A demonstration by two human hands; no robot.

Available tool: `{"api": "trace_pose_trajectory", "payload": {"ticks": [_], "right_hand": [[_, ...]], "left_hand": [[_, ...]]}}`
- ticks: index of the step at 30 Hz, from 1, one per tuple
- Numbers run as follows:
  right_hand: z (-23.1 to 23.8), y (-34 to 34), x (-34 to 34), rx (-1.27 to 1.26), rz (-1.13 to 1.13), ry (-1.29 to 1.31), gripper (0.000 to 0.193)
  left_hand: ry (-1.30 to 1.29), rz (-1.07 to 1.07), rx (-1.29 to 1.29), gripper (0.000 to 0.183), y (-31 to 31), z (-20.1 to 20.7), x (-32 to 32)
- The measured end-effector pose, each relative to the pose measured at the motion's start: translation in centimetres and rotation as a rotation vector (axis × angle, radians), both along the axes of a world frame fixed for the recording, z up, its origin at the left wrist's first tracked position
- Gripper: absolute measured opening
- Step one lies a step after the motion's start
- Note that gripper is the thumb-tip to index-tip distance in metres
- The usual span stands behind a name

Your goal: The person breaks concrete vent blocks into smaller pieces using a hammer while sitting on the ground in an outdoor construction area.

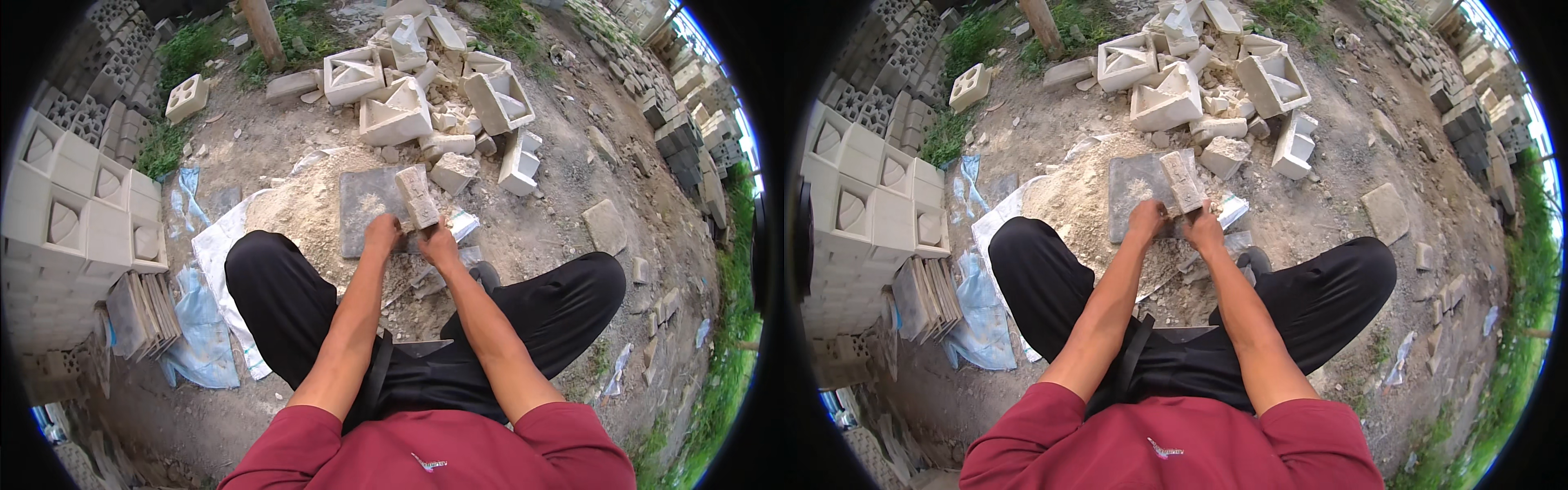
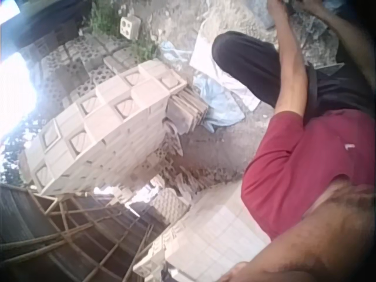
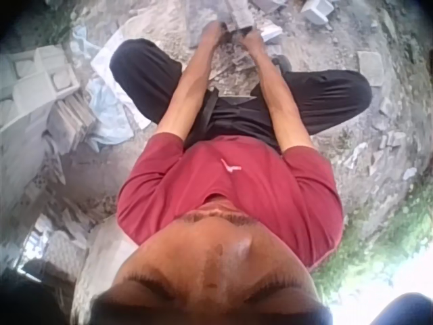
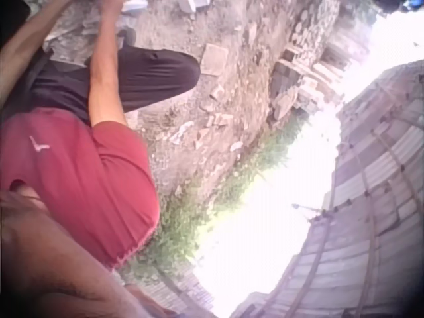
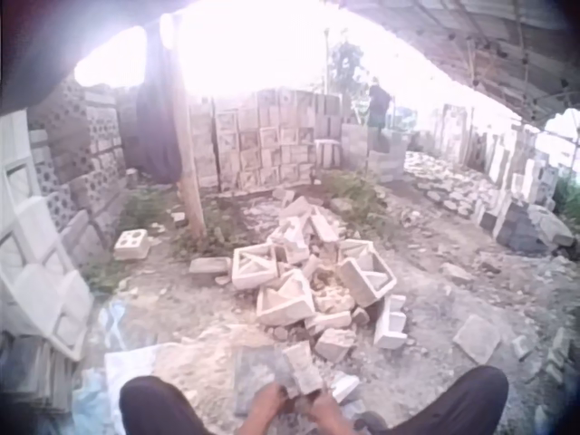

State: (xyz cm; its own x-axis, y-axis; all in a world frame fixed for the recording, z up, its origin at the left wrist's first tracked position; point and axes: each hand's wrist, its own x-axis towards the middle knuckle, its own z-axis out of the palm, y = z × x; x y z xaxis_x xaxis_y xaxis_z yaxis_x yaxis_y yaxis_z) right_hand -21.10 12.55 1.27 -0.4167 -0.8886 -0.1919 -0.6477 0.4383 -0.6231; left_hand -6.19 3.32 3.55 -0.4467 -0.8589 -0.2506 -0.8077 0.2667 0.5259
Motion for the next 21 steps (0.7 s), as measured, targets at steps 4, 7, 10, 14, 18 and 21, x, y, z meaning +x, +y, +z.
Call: {"api": "trace_pose_trajectory", "payload": {"ticks": [4, 7, 10, 14, 18, 21], "right_hand": [[2.9, -1.7, -0.9, 0.025, 0.032, 0.035, 0.068], [4.7, -2.3, -1.0, -0.113, 0.003, -0.095, 0.069], [5.2, -2.6, 0.9, -0.259, -0.089, -0.102, 0.067], [2.9, -0.5, 0.6, 0.017, -0.061, 0.008, 0.071], [2.6, -0.7, 0.7, 0.191, -0.003, 0.047, 0.081], [3.0, -1.7, -0.6, 0.180, 0.032, 0.051, 0.082]], "left_hand": [[0.030, 0.011, -0.011, 0.023, -0.2, -0.6, 0.3], [0.058, 0.029, 0.016, 0.025, 0.2, -0.6, 0.5], [0.024, 0.049, 0.008, 0.024, 0.0, -0.8, 0.5], [0.036, 0.027, 0.034, 0.025, 0.1, -0.5, 0.1], [0.019, 0.038, 0.020, 0.026, 0.0, -0.6, 0.3], [0.020, 0.009, 0.021, 0.027, -0.1, -0.5, 0.0]]}}
